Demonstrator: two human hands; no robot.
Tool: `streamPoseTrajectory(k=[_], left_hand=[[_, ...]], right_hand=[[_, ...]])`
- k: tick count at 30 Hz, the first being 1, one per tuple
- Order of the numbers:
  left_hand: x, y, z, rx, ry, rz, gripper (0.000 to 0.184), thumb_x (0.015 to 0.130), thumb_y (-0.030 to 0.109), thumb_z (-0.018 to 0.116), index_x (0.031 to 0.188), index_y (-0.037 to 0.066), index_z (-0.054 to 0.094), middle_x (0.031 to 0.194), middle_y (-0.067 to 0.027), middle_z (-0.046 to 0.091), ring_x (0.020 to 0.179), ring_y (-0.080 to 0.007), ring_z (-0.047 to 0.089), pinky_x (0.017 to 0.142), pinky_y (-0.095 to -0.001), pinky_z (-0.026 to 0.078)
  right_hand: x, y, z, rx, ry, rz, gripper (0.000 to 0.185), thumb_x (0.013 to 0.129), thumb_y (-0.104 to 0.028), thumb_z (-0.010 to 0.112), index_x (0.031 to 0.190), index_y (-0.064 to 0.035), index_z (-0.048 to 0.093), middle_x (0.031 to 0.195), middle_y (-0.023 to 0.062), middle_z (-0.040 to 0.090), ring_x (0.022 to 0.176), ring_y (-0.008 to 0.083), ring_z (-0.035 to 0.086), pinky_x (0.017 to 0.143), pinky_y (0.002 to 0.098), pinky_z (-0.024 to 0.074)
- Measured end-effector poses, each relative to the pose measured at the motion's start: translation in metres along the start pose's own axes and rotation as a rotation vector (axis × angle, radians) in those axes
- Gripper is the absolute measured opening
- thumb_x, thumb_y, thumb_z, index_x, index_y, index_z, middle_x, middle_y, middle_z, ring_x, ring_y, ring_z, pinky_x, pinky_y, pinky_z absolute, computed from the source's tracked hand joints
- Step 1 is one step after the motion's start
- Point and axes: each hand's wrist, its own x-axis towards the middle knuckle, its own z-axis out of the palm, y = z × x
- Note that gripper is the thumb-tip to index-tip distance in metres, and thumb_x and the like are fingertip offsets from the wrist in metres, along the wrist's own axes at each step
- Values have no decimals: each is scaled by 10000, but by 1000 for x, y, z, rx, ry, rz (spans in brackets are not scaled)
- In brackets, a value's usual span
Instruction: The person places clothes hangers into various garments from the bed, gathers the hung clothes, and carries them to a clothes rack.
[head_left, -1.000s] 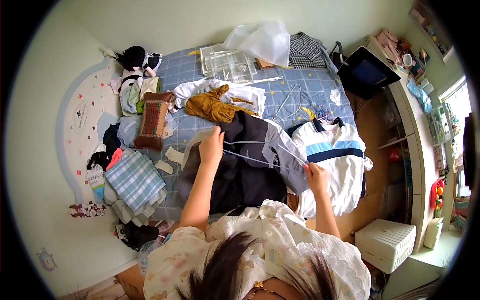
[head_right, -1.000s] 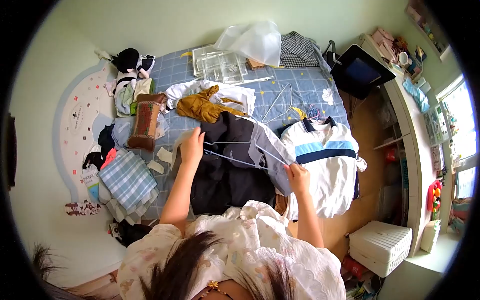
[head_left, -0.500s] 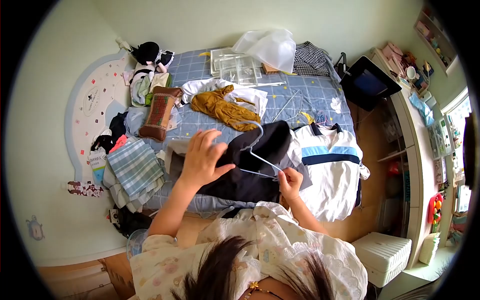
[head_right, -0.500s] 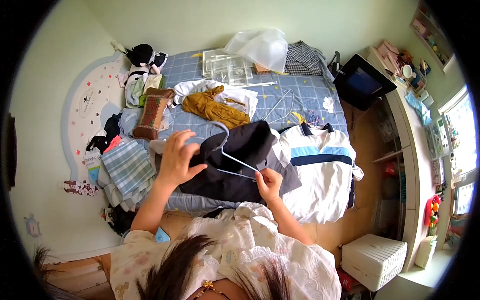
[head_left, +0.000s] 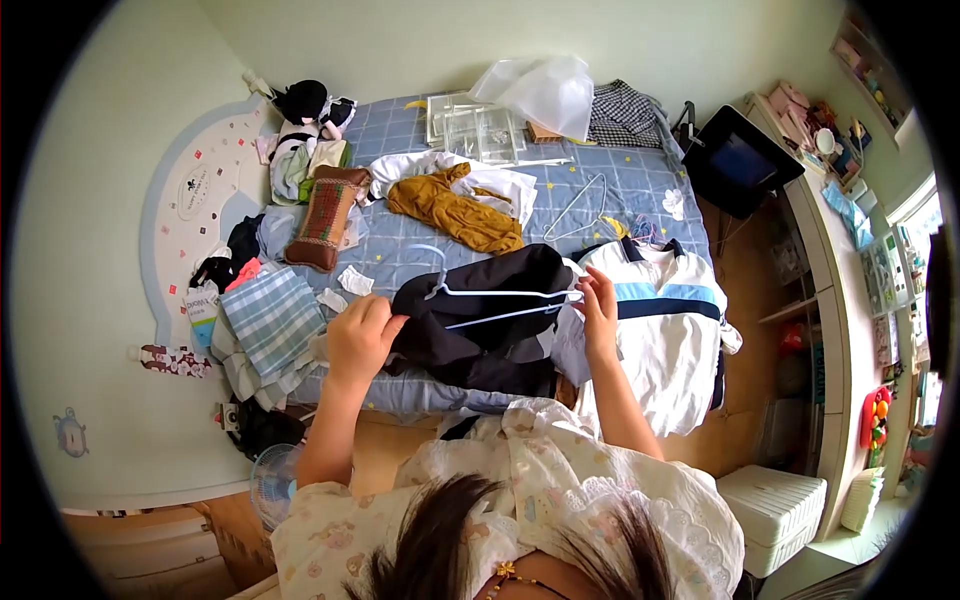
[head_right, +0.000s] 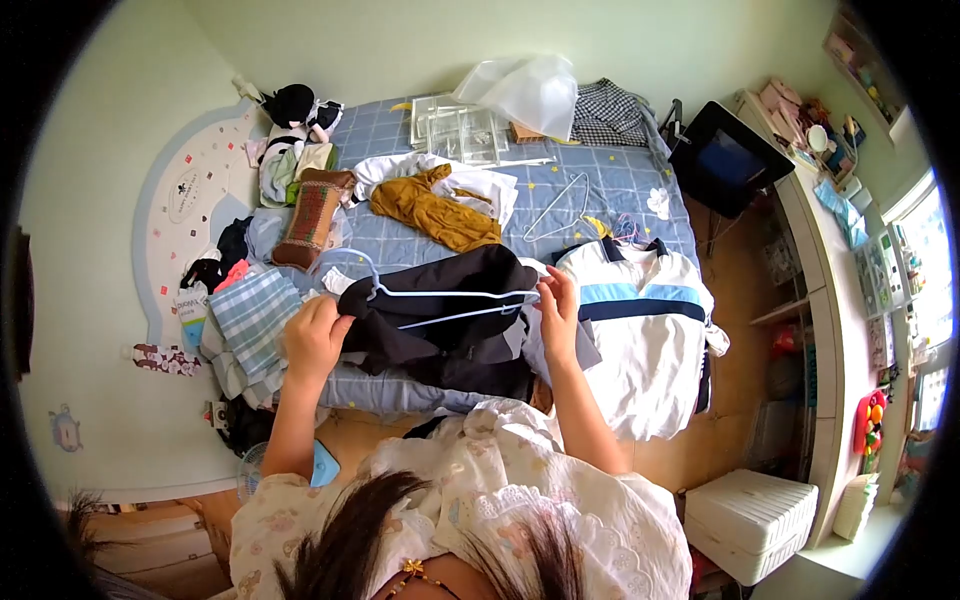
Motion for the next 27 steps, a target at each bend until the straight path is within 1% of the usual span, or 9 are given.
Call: streamPoseTrajectory(k=[2, 4, 9, 12, 14, 17, 20, 22, 27], left_hand=[[-11, -2, -8, -20, 15, -47, 265, 755, 181, 700, 782, 34, 483, 691, -111, 508, 628, -320, 529, 521, -393, 424], [-26, -7, -17, -47, 15, -102, 268, 779, 186, 686, 774, 26, 470, 684, -125, 499, 625, -338, 521, 521, -406, 414], [-49, 0, -32, -155, 36, -141, 288, 817, 222, 658, 749, 24, 460, 670, -138, 497, 616, -362, 513, 523, -425, 403], [-62, 5, -37, -244, 68, -116, 306, 819, 248, 660, 730, 32, 462, 658, -135, 497, 608, -359, 510, 517, -422, 399], [-73, 4, -43, -268, 89, -116, 320, 823, 260, 659, 721, 33, 457, 649, -136, 493, 600, -358, 506, 512, -417, 396], [-88, -7, -57, -289, 140, -179, 343, 849, 267, 641, 708, 28, 440, 616, -154, 450, 573, -379, 474, 493, -418, 369], [-106, -23, -72, -133, 156, -144, 286, 852, 241, 638, 767, 14, 484, 662, -151, 486, 595, -371, 497, 502, -411, 394], [-115, -29, -79, -54, 199, -90, 262, 849, 232, 638, 816, 5, 512, 707, -147, 517, 614, -362, 516, 510, -403, 412], [-136, -42, -87, 72, 234, 63, 232, 760, 149, 699, 863, 13, 543, 804, -111, 578, 710, -316, 583, 576, -379, 481]], right_hand=[[-8, -1, 2, 127, 19, 220, 356, 942, -220, 520, 1281, -120, 481, 1131, 47, 545, 981, 115, 542, 778, 284, 468], [-19, 7, 8, 53, 56, 215, 392, 914, -199, 557, 1288, -120, 474, 1143, 42, 543, 998, 119, 538, 781, 284, 468], [-65, 38, 59, -121, -53, -114, 879, 726, -183, 782, 1413, -33, 255, 1332, 149, 391, 1243, 286, 372, 1027, 371, 324], [-82, 7, 90, -394, 84, -297, 804, 730, -142, 754, 1367, 11, 289, 1267, 201, 458, 1210, 306, 433, 1016, 349, 329], [-79, 10, 87, -578, 186, -189, 531, 760, -61, 662, 1234, 42, 446, 1004, 171, 600, 968, 268, 575, 864, 345, 434], [-70, 9, 67, -389, 167, -250, 323, 777, 28, 536, 1098, 39, 558, 914, 118, 618, 863, 174, 578, 779, 273, 443], [-74, -10, 60, -180, 111, -248, 271, 802, 50, 487, 1050, 9, 590, 874, 39, 604, 797, 120, 551, 734, 222, 431], [-88, -42, 63, -38, 97, -79, 321, 774, 76, 431, 1034, 7, 606, 934, 76, 621, 838, 143, 582, 767, 231, 450], [-120, -93, 77, 49, 91, -92, 316, 764, 75, 402, 995, 16, 609, 962, 98, 627, 878, 160, 591, 805, 237, 457]])
